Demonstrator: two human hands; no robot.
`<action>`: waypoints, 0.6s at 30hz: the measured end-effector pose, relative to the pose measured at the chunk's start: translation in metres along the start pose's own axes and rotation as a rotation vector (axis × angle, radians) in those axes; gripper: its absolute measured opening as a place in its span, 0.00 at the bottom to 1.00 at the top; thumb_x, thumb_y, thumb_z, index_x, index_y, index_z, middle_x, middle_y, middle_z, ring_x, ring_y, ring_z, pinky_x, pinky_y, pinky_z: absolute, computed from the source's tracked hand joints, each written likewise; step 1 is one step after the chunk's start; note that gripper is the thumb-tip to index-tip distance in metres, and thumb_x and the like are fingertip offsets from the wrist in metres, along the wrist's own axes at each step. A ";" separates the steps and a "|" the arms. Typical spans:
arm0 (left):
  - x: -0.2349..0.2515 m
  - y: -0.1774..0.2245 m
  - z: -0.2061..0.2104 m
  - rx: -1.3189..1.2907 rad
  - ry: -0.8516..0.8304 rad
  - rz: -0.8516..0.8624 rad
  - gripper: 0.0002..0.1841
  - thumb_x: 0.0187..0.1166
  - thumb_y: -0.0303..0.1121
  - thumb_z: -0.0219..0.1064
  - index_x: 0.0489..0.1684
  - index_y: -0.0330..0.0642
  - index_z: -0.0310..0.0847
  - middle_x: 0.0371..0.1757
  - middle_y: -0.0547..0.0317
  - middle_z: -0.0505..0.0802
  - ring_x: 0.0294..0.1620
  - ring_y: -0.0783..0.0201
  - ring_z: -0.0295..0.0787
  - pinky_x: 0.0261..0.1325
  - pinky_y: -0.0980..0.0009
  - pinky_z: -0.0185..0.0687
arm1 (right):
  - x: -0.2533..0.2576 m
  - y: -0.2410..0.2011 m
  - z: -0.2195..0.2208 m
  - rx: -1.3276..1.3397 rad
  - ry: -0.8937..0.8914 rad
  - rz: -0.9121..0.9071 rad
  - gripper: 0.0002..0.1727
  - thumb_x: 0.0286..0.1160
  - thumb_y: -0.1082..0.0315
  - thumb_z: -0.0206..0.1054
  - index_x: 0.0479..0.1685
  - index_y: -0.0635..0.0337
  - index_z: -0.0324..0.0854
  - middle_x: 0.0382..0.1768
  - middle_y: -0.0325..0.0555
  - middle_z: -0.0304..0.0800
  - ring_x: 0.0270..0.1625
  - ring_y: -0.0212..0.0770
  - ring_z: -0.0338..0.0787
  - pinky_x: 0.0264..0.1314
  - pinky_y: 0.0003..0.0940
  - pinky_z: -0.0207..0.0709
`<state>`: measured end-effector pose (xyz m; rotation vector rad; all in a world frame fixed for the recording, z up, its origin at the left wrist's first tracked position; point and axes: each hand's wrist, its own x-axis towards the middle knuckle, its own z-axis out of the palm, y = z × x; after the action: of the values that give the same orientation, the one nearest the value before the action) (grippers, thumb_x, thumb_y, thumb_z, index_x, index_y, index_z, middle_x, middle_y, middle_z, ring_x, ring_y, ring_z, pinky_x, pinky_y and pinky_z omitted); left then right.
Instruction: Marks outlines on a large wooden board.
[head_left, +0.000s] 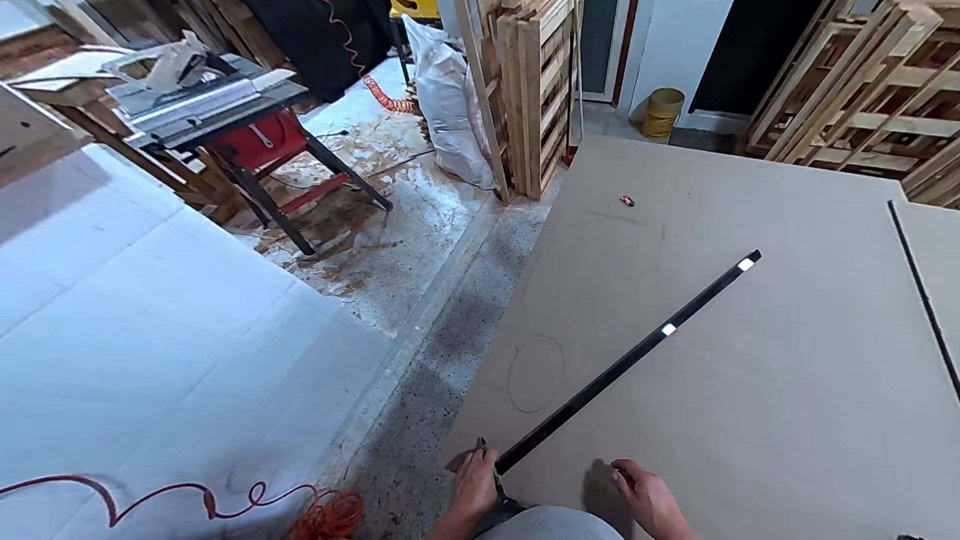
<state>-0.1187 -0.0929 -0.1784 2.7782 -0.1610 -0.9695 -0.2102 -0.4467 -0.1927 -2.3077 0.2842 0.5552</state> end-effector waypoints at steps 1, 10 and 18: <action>-0.001 -0.001 0.000 0.004 -0.015 0.029 0.20 0.81 0.34 0.64 0.71 0.46 0.80 0.68 0.44 0.87 0.76 0.45 0.80 0.77 0.50 0.77 | 0.000 0.000 0.000 0.002 0.002 -0.001 0.24 0.87 0.44 0.55 0.70 0.44 0.84 0.46 0.35 0.97 0.47 0.34 0.95 0.58 0.42 0.89; -0.025 -0.011 0.004 -0.119 -0.095 0.166 0.19 0.83 0.29 0.58 0.71 0.48 0.81 0.72 0.43 0.86 0.66 0.46 0.89 0.67 0.48 0.85 | 0.027 -0.003 -0.034 -0.149 0.049 0.110 0.24 0.87 0.49 0.55 0.76 0.45 0.79 0.57 0.42 0.94 0.56 0.44 0.94 0.62 0.52 0.86; -0.023 -0.032 0.012 -0.133 -0.057 0.241 0.16 0.87 0.36 0.57 0.67 0.48 0.84 0.63 0.46 0.90 0.62 0.50 0.91 0.66 0.51 0.86 | 0.126 -0.005 -0.092 -0.247 0.332 0.138 0.34 0.83 0.51 0.65 0.86 0.55 0.68 0.82 0.57 0.74 0.76 0.61 0.82 0.74 0.64 0.77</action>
<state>-0.1426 -0.0594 -0.1803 2.5403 -0.4135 -0.9603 -0.0688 -0.5138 -0.1903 -2.6339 0.5637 0.2813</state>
